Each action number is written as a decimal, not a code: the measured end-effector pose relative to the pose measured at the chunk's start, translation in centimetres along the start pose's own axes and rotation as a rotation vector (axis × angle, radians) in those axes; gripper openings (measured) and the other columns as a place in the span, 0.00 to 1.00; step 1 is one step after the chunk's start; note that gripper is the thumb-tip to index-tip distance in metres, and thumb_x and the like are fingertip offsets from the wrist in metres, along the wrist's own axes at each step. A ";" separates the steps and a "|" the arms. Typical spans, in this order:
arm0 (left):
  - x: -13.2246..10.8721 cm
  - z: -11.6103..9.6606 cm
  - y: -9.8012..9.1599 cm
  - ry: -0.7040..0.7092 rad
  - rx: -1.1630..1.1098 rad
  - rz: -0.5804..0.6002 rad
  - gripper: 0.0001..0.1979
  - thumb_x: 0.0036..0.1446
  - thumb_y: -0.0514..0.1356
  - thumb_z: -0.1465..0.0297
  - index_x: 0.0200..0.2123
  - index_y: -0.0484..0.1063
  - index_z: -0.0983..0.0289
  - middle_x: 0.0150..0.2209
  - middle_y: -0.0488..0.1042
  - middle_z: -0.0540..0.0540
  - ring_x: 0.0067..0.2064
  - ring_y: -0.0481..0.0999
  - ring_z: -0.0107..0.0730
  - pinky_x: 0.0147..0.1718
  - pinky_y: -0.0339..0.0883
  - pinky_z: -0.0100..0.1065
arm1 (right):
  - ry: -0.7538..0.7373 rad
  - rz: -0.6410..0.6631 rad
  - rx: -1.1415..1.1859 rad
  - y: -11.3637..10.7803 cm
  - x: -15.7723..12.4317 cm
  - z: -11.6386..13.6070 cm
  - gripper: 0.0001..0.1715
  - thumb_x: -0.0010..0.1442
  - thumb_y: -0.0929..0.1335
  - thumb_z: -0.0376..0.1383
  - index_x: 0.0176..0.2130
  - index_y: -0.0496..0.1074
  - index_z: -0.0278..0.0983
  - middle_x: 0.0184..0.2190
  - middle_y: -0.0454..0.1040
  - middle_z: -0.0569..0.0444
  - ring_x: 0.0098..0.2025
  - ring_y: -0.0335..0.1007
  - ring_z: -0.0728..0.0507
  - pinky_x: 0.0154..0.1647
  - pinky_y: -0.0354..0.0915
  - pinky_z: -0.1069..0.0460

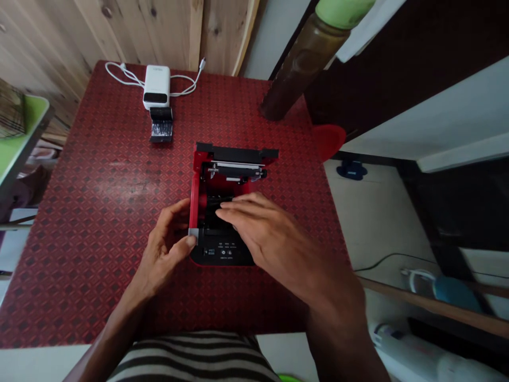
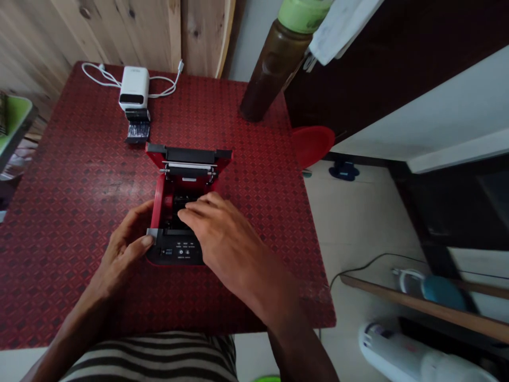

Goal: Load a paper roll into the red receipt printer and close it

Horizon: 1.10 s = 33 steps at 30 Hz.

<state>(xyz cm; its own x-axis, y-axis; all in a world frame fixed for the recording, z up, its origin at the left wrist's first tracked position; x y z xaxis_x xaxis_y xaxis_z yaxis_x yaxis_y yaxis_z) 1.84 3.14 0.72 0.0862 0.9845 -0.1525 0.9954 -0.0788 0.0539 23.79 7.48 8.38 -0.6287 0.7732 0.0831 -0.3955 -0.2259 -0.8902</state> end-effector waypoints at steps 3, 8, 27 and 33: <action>0.1 0.1 0.0 0.013 0.002 -0.010 0.32 0.68 0.71 0.52 0.70 0.74 0.56 0.67 0.81 0.62 0.72 0.76 0.60 0.61 0.79 0.55 | -0.002 0.003 0.018 0.6 0.5 -0.6 0.19 0.73 0.69 0.20 0.51 0.86 0.36 0.54 0.89 0.47 0.57 0.81 0.38 0.65 0.78 0.40; 0.0 0.3 0.1 0.020 -0.003 0.000 0.32 0.68 0.70 0.51 0.70 0.74 0.57 0.67 0.82 0.63 0.69 0.80 0.60 0.60 0.80 0.56 | -0.053 0.036 0.043 0.7 1.3 -1.3 0.13 0.73 0.72 0.22 0.42 0.85 0.36 0.45 0.89 0.50 0.48 0.80 0.40 0.56 0.77 0.43; 6.5 -7.5 1.0 0.420 0.210 -0.127 0.19 0.78 0.62 0.49 0.52 0.86 0.55 0.54 0.86 0.54 0.59 0.82 0.47 0.67 0.71 0.49 | -0.012 -0.585 -0.247 2.8 -4.4 2.9 0.14 0.77 0.67 0.22 0.48 0.84 0.31 0.43 0.88 0.45 0.43 0.82 0.41 0.47 0.82 0.46; 3.0 -5.4 0.8 0.336 0.245 -0.149 0.03 0.71 0.73 0.63 0.43 0.86 0.54 0.66 0.80 0.53 0.72 0.75 0.50 0.74 0.66 0.53 | 0.025 -0.698 -0.385 3.9 -5.2 3.2 0.14 0.75 0.71 0.23 0.51 0.83 0.38 0.57 0.89 0.44 0.56 0.85 0.37 0.54 0.82 0.43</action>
<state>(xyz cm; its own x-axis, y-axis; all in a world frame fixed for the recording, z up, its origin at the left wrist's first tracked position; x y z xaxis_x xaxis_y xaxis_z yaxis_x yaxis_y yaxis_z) 2.63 6.87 5.67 -0.0367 0.9810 0.1903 0.9799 0.0728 -0.1858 23.39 0.74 5.92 -0.3043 0.6747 0.6724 -0.4300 0.5326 -0.7290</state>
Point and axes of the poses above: each hand's wrist, its own x-axis towards the middle knuckle, its own y-axis out of the palm, z = x × y, the point moved 2 cm from there along x, towards the middle knuckle
